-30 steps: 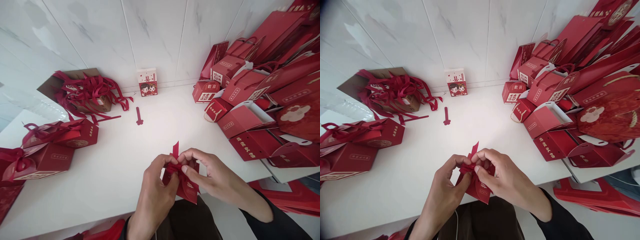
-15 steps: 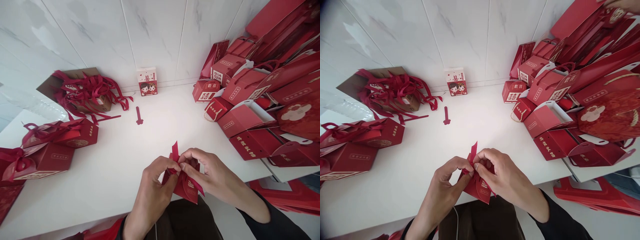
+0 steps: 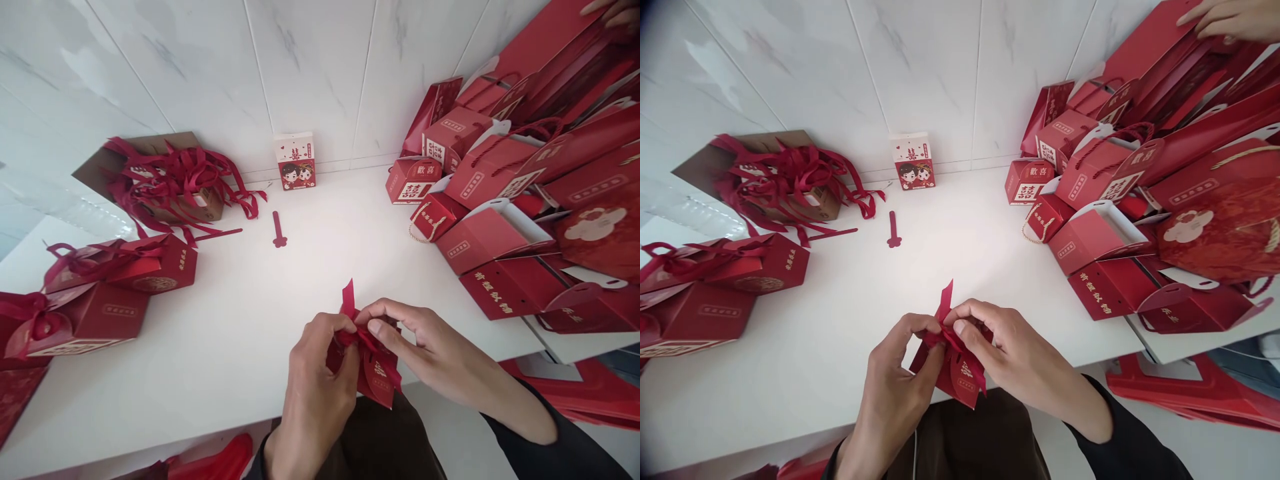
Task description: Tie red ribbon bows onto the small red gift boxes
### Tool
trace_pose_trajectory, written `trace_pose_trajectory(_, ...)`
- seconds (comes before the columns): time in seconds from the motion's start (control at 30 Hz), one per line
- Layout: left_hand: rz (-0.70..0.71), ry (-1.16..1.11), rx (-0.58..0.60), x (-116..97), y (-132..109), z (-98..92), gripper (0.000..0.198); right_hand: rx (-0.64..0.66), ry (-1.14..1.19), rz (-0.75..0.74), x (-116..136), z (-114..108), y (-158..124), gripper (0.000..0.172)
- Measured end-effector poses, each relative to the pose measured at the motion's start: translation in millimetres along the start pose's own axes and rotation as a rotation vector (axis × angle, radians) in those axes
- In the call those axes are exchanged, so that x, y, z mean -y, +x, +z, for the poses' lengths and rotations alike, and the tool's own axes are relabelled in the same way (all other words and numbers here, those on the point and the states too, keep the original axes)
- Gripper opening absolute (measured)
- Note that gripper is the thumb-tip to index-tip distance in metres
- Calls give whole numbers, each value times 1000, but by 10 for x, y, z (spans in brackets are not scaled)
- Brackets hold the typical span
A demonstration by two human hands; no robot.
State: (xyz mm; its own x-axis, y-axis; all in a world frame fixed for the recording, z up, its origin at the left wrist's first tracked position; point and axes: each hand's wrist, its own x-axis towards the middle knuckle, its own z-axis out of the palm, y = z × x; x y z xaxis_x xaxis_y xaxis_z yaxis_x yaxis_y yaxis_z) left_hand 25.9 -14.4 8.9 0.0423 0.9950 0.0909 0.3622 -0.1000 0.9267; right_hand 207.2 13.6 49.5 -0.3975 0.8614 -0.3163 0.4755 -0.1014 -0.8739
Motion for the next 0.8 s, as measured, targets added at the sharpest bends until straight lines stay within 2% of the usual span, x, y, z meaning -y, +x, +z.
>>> trace_pose_trajectory(0.17,-34,-9,-97,-7,-54,71,21,5,-23,0,-11,4,11,22)
trace_pose_trajectory(0.27,16,61,-156,-6,-68,92,19,-15,-7,-11,0,23,19,17)
trace_pose_trajectory(0.43,157,165,-175,65,-83,100,23,-27,24,-1,14,15,16,22)
trace_pose_trajectory(0.63,164,151,-228,115,-93,142,24,-29,11,-13,11,31,34,16)
trace_pose_trajectory(0.8,218,178,-209,97,-63,130,29,-72,-45,-23,13,57,40,16)
